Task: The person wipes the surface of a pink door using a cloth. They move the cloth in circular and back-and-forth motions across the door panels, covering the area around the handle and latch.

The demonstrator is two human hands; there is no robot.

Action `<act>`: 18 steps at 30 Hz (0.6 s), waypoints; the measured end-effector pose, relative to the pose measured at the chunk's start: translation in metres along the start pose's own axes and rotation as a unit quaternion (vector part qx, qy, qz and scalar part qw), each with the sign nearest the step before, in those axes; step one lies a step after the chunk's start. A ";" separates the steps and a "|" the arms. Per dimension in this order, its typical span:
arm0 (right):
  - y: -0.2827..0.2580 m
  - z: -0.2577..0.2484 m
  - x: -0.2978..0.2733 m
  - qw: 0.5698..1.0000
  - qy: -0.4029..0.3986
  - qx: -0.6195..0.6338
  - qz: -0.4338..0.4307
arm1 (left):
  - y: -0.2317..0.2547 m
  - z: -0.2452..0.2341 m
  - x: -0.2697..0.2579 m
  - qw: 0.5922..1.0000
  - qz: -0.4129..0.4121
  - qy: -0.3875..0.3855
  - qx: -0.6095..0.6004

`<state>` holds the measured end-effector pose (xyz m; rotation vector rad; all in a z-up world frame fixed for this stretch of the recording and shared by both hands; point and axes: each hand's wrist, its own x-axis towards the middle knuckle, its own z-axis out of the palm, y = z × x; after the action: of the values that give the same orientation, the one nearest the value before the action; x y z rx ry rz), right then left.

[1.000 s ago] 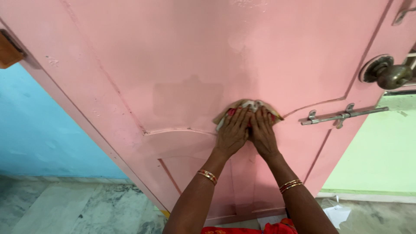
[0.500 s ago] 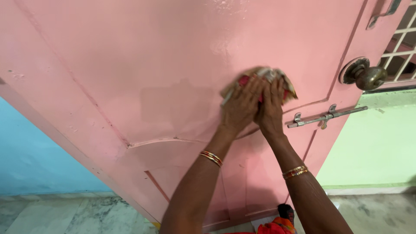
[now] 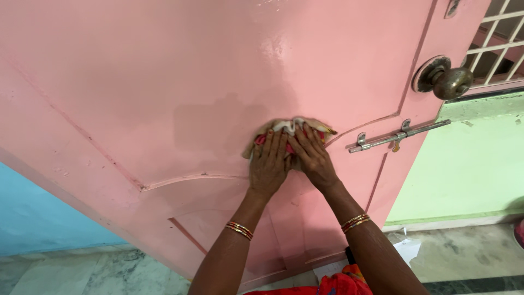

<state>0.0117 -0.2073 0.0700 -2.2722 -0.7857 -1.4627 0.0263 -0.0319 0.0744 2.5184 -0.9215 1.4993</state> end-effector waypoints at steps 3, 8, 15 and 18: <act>0.020 -0.004 -0.024 0.996 0.007 -0.090 0.016 | 0.020 0.023 0.002 1.000 0.026 -0.006 -0.001; 0.050 -0.019 -0.034 0.976 0.007 -0.202 0.081 | 0.051 0.037 0.037 0.998 0.065 -0.008 0.016; 0.072 -0.042 -0.017 0.971 0.068 -0.148 0.175 | 0.078 0.034 0.107 0.987 0.140 -0.040 0.061; 0.084 -0.048 -0.002 0.967 0.103 -0.139 0.187 | 0.083 0.024 0.143 0.979 0.178 -0.065 0.070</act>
<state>0.0264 -0.3006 0.0900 -2.2478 -0.0833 -1.6624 0.0508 -0.1733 0.1591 2.6871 -1.3971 1.5476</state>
